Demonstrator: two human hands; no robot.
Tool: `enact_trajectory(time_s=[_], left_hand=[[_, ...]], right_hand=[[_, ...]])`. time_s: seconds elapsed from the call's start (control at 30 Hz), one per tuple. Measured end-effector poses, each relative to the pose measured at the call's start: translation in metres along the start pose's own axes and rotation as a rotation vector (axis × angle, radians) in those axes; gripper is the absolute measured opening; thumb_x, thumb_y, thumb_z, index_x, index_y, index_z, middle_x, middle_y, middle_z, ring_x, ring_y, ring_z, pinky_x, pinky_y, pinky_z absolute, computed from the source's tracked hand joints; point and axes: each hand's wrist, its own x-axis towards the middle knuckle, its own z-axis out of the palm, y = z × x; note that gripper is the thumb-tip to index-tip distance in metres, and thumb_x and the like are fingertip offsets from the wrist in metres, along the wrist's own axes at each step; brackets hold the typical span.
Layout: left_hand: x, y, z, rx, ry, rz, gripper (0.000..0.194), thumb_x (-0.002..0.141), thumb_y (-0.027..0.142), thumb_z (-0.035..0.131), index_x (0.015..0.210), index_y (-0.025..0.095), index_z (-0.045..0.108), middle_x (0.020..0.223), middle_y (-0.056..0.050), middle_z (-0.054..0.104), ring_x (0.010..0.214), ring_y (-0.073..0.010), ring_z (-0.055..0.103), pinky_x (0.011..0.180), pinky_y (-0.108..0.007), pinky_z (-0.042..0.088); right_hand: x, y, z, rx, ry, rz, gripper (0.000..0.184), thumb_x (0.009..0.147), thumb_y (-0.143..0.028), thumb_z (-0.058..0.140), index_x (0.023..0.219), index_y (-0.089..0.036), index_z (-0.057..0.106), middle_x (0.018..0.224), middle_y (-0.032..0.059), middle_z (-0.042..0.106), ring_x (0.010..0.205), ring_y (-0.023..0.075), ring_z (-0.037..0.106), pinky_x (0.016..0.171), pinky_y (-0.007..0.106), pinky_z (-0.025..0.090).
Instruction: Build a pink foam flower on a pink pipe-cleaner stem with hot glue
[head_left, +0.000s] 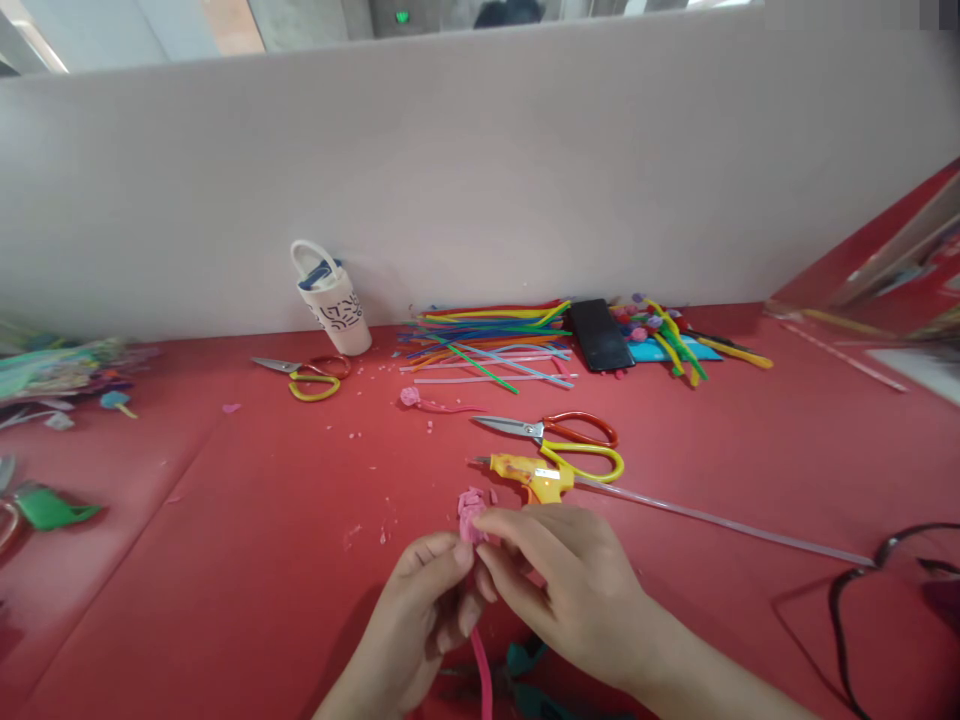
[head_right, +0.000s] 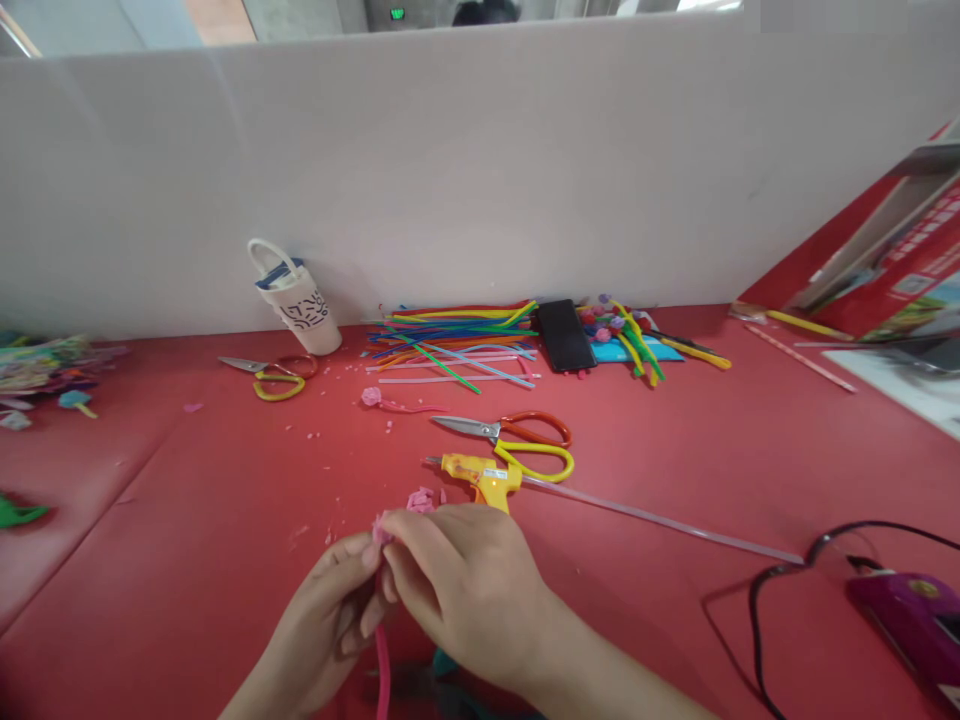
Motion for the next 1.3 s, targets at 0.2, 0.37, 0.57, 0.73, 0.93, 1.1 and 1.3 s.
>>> enact_trajectory(time_s=[0.2,0.37,0.57,0.73,0.93,1.1,1.3], left_hand=[[0.001,0.0,0.001,0.01,0.011,-0.001,0.03,0.074,0.037,0.062,0.056,0.013,0.062,0.038,0.005,0.044,0.032,-0.0016,0.025,0.032,-0.015,0.012],[0.001,-0.001,0.001,0.009,0.018,0.0,0.03,0.074,0.037,0.063,0.055,0.013,0.062,0.037,0.006,0.044,0.032,-0.0016,0.025,0.032,-0.014,0.013],[0.0,0.0,0.0,0.007,0.017,0.006,0.029,0.074,0.036,0.063,0.056,0.013,0.062,0.039,0.005,0.046,0.032,-0.0013,0.026,0.032,-0.014,0.013],[0.001,-0.001,-0.001,-0.003,0.014,0.0,0.029,0.075,0.036,0.063,0.057,0.013,0.063,0.039,0.005,0.046,0.033,-0.0013,0.028,0.032,-0.013,0.013],[0.0,-0.001,0.001,0.054,0.088,0.046,0.033,0.072,0.043,0.065,0.059,0.014,0.061,0.043,0.005,0.048,0.036,-0.0029,0.03,0.033,-0.014,0.018],[-0.005,0.003,0.008,0.325,0.213,0.332,0.038,0.072,0.051,0.063,0.064,0.015,0.062,0.051,0.004,0.05,0.038,-0.0026,0.031,0.038,-0.017,0.021],[-0.006,0.003,0.01,0.489,0.265,0.552,0.032,0.078,0.048,0.057,0.066,0.019,0.066,0.065,0.0,0.053,0.048,-0.0087,0.041,0.045,-0.02,0.034]], right_hand=[[0.0,0.0,0.0,0.013,-0.014,0.01,0.02,0.085,-0.013,0.051,0.104,-0.018,0.053,0.077,0.0015,0.07,0.063,0.0145,0.063,0.059,0.025,0.046],[0.001,0.0,0.0,0.002,-0.005,0.005,0.019,0.086,-0.014,0.05,0.104,-0.018,0.053,0.077,0.0016,0.07,0.062,0.0139,0.063,0.059,0.025,0.046],[0.001,0.0,-0.001,0.003,-0.012,0.006,0.019,0.086,-0.015,0.05,0.104,-0.018,0.053,0.079,0.0027,0.071,0.064,0.0142,0.064,0.06,0.025,0.047],[0.001,-0.001,0.0,-0.005,0.005,0.0,0.02,0.086,-0.014,0.05,0.105,-0.018,0.052,0.076,0.0018,0.07,0.063,0.014,0.064,0.059,0.025,0.047],[0.002,-0.007,-0.007,-0.04,0.097,-0.066,0.024,0.085,-0.012,0.048,0.109,-0.017,0.05,0.073,0.0011,0.068,0.062,0.0133,0.062,0.061,0.024,0.048],[0.003,-0.007,-0.011,0.019,0.024,0.064,0.009,0.082,-0.013,0.05,0.086,-0.019,0.055,0.063,-0.0009,0.063,0.054,0.0126,0.056,0.053,0.023,0.042],[0.01,-0.003,-0.003,0.392,-0.113,0.404,0.014,0.085,-0.017,0.047,0.075,-0.019,0.056,0.06,-0.0031,0.056,0.053,0.0103,0.053,0.05,0.018,0.042]])
